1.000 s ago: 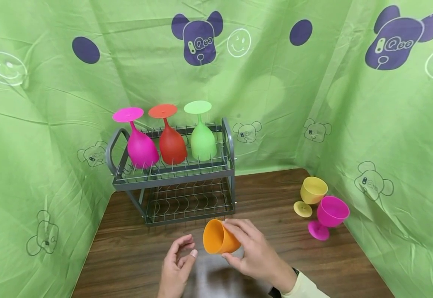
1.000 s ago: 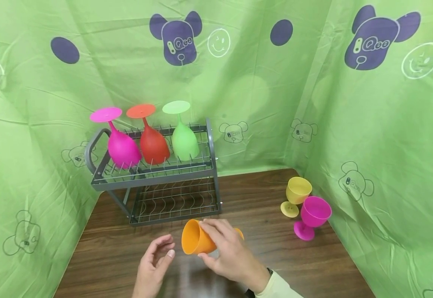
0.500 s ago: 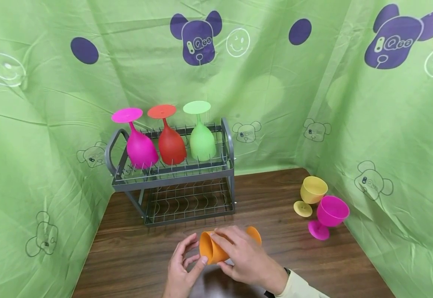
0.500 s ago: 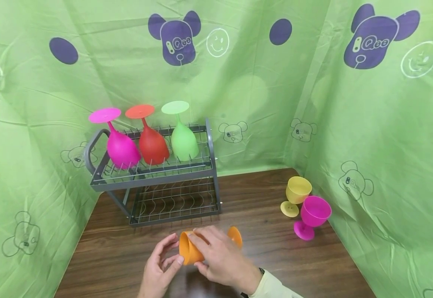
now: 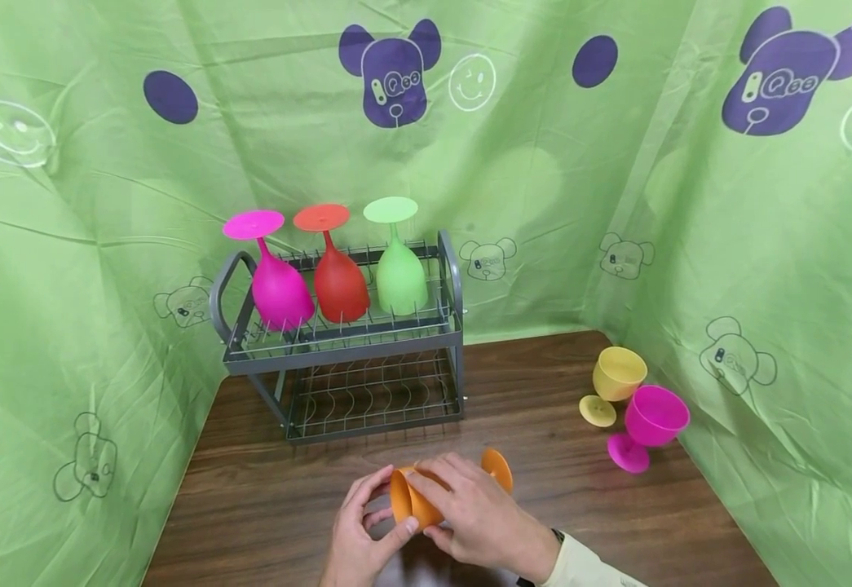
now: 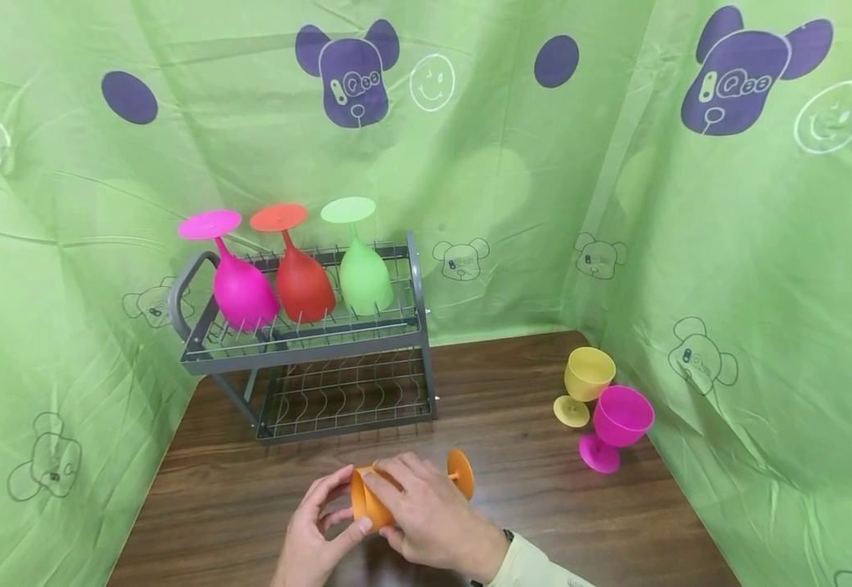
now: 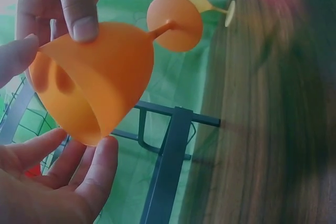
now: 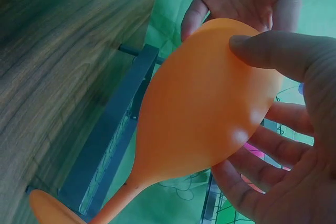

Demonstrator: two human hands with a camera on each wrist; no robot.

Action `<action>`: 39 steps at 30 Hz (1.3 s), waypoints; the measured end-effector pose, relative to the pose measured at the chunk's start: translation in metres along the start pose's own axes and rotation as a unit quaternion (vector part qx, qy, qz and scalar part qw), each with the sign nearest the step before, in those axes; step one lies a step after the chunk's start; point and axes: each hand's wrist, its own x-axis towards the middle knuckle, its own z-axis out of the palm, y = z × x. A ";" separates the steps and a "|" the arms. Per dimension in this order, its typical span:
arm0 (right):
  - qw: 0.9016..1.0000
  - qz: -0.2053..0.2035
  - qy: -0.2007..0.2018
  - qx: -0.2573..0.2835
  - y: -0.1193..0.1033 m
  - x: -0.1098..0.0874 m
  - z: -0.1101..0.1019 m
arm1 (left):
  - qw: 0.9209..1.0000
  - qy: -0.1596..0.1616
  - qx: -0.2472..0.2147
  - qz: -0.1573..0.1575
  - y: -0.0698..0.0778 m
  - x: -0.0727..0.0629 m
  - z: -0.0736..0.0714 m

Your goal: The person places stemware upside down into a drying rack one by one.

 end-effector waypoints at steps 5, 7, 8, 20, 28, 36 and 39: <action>1.000 -0.002 -0.009 0.005 0.002 -0.001 0.001 | 1.000 -0.010 0.001 -0.029 0.001 0.001 0.000; 1.000 -0.002 -0.012 0.013 0.003 -0.002 0.001 | 0.999 -0.012 0.004 -0.045 0.002 0.002 0.001; 1.000 -0.002 -0.012 0.018 0.004 -0.002 0.001 | 0.999 -0.013 0.006 -0.051 0.003 0.002 0.001; 0.999 0.006 0.011 0.043 0.007 -0.007 -0.007 | 0.999 0.011 -0.016 -0.041 0.003 0.003 0.006; 0.990 0.055 0.077 0.104 0.009 -0.016 -0.014 | 0.997 0.043 -0.053 -0.036 0.006 0.001 0.006; 0.943 0.151 0.179 0.235 0.004 -0.031 -0.011 | 0.996 0.064 -0.058 -0.032 0.007 0.000 0.011; 0.926 0.188 0.202 0.258 0.002 -0.034 -0.009 | 0.994 0.071 -0.076 -0.031 0.009 0.000 0.012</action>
